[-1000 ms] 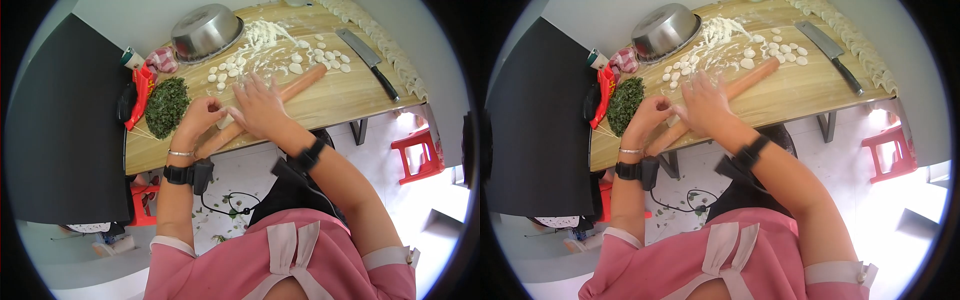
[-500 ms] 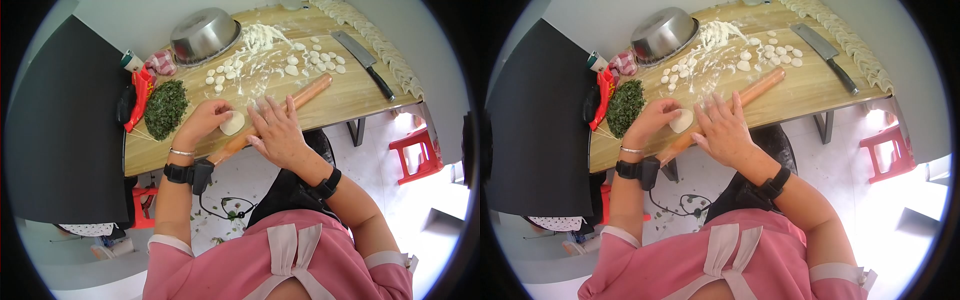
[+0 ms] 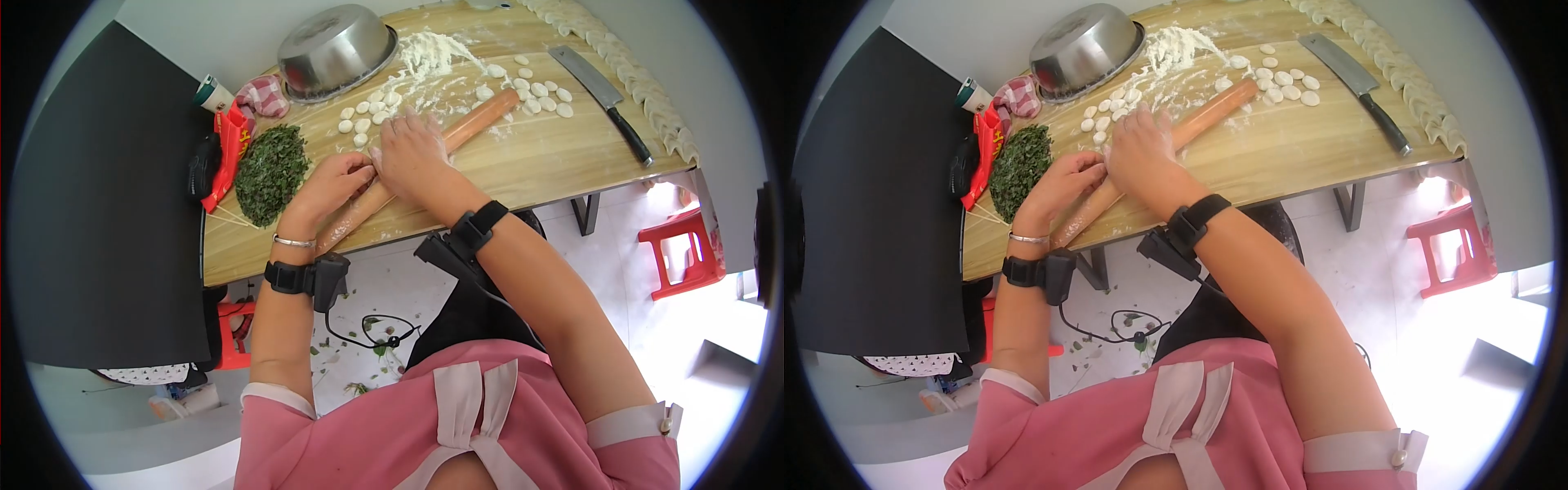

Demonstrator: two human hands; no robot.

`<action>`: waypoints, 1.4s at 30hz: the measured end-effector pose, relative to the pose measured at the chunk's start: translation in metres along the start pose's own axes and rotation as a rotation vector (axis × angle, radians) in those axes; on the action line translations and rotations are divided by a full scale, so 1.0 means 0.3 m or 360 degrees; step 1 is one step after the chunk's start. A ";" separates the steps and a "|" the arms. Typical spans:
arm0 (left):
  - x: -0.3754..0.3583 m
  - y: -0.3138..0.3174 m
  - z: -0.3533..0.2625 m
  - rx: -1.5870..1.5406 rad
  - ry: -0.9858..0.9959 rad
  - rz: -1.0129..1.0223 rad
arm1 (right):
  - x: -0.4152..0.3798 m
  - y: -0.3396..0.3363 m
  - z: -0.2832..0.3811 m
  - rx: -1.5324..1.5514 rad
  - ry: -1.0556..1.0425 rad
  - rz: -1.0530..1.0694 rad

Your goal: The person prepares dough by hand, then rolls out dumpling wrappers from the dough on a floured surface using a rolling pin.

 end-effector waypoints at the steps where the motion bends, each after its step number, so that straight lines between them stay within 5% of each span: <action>1: 0.005 -0.001 0.011 0.0003 -0.0002 0.0003 | -0.007 0.002 -0.001 0.0004 0.0004 0.0000; 7: -0.023 0.023 -0.034 0.0391 0.0071 0.0034 | -0.224 -0.036 -0.052 0.0048 -0.0073 -0.0206; 13: -0.068 0.027 -0.019 -0.0526 -0.0199 -0.0053 | -0.363 -0.059 -0.087 0.0031 -0.0201 -0.0348; 29: -0.026 -0.008 0.007 -0.0045 -0.0231 -0.0200 | 0.041 0.006 -0.002 -0.0086 -0.0063 0.0150; 37: -0.040 0.014 -0.008 0.0407 -0.0083 -0.0089 | -0.254 -0.047 -0.072 0.0003 -0.0131 -0.0126; 42: -0.083 0.022 -0.036 -0.0613 -0.0052 -0.0197 | -0.379 -0.074 -0.108 0.0051 -0.0247 -0.0335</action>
Point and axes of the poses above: each hand's wrist, its own x-axis towards the middle knuckle, its own y-axis out of the palm, z = x × y, the point moved 3 cm from there along x, towards the middle knuckle, and after that the axes turned 8 degrees about -x, right-handed, at the moved point
